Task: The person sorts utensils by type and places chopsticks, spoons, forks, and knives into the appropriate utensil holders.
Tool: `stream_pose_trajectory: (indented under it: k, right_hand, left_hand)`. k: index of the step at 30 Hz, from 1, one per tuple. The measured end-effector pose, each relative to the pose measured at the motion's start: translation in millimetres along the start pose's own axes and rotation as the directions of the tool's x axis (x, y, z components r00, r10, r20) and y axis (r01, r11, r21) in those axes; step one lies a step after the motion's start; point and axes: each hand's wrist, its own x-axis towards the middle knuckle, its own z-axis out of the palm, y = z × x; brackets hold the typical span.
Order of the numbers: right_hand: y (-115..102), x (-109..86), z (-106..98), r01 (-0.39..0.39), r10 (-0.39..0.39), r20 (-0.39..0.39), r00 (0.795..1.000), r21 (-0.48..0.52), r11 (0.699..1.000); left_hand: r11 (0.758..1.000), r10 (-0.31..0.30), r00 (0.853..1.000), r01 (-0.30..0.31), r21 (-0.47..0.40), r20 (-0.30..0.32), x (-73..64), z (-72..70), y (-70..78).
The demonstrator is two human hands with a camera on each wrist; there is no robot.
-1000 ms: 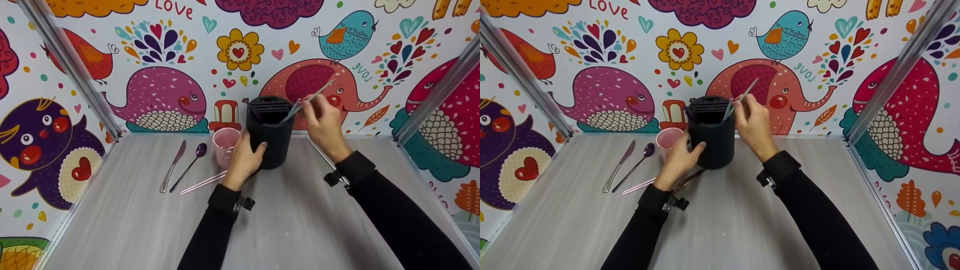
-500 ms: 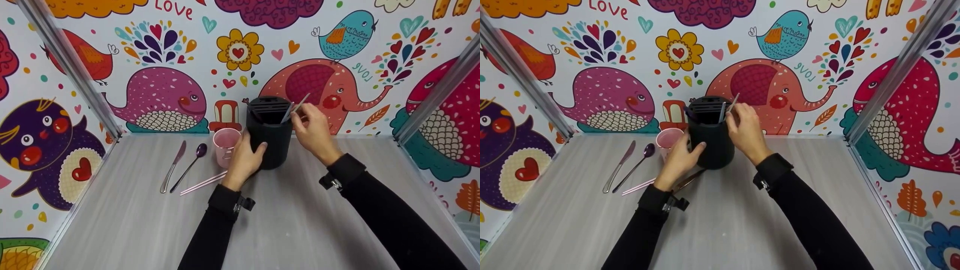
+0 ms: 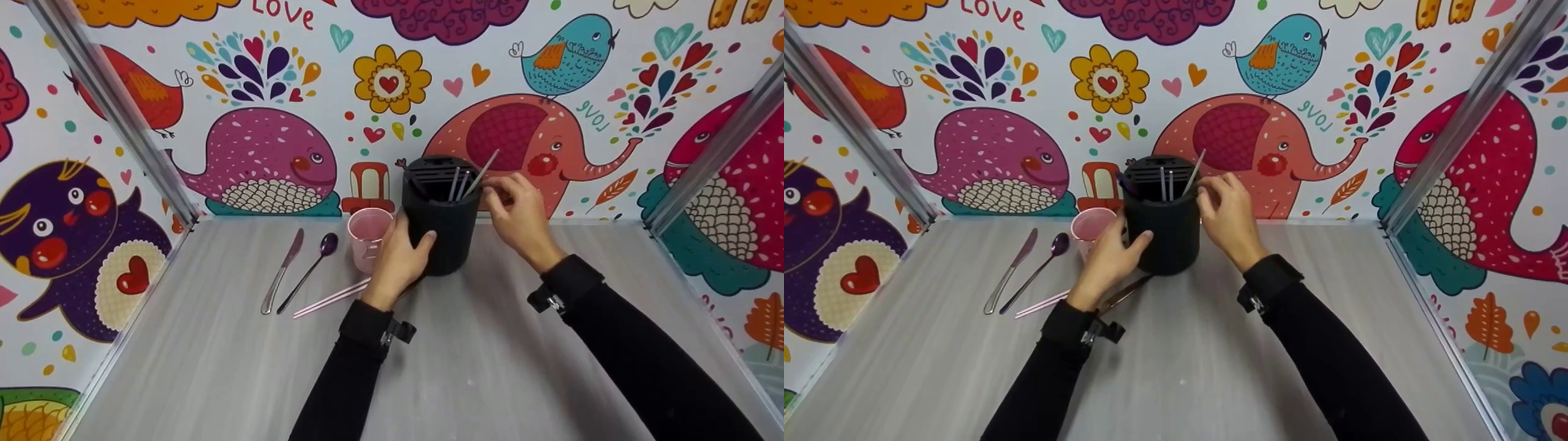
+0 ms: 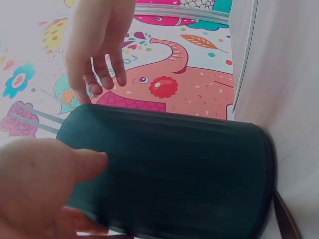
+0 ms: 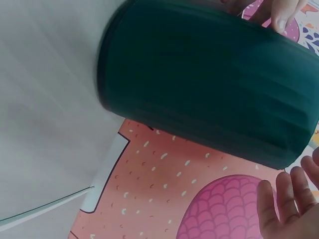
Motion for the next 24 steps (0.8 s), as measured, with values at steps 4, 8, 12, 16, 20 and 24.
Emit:
stream_pose_trajectory:
  k: [4, 8, 12, 16, 20, 24]
  right_hand:
    - [6, 0.2, -5, 0.003, -0.003, -0.012, 1.000, -0.005, 1.000]
    - [17, -0.4, -13, -0.010, 0.010, -0.009, 1.000, -0.061, 0.998]
    - [36, -0.6, -24, -0.067, 0.070, 0.021, 0.997, -0.118, 0.991]
    - [59, -3.0, -36, -0.143, 0.169, 0.132, 0.977, -0.185, 0.972]
    - [84, -11.8, -44, -0.170, 0.254, 0.320, 0.913, -0.268, 0.948]
    - [107, -23.7, -44, -0.153, 0.293, 0.432, 0.853, -0.330, 0.931]
  left_hand:
    - [1.000, -0.017, 1.000, 0.017, 0.004, 0.006, 0.4, -0.2, -0.3]
    - [1.000, -0.027, 1.000, 0.026, 0.005, 0.009, 1.0, 0.2, -0.9]
    - [1.000, -0.024, 1.000, 0.024, 0.005, 0.007, 2.0, 0.4, -1.0]
    - [1.000, -0.024, 1.000, 0.023, 0.009, 0.009, 2.2, 0.9, -1.1]
    - [1.000, -0.027, 1.000, 0.027, 0.009, 0.013, 1.4, 1.0, -0.6]
    - [0.999, -0.034, 0.999, 0.034, 0.017, 0.016, 1.2, 1.2, -0.1]
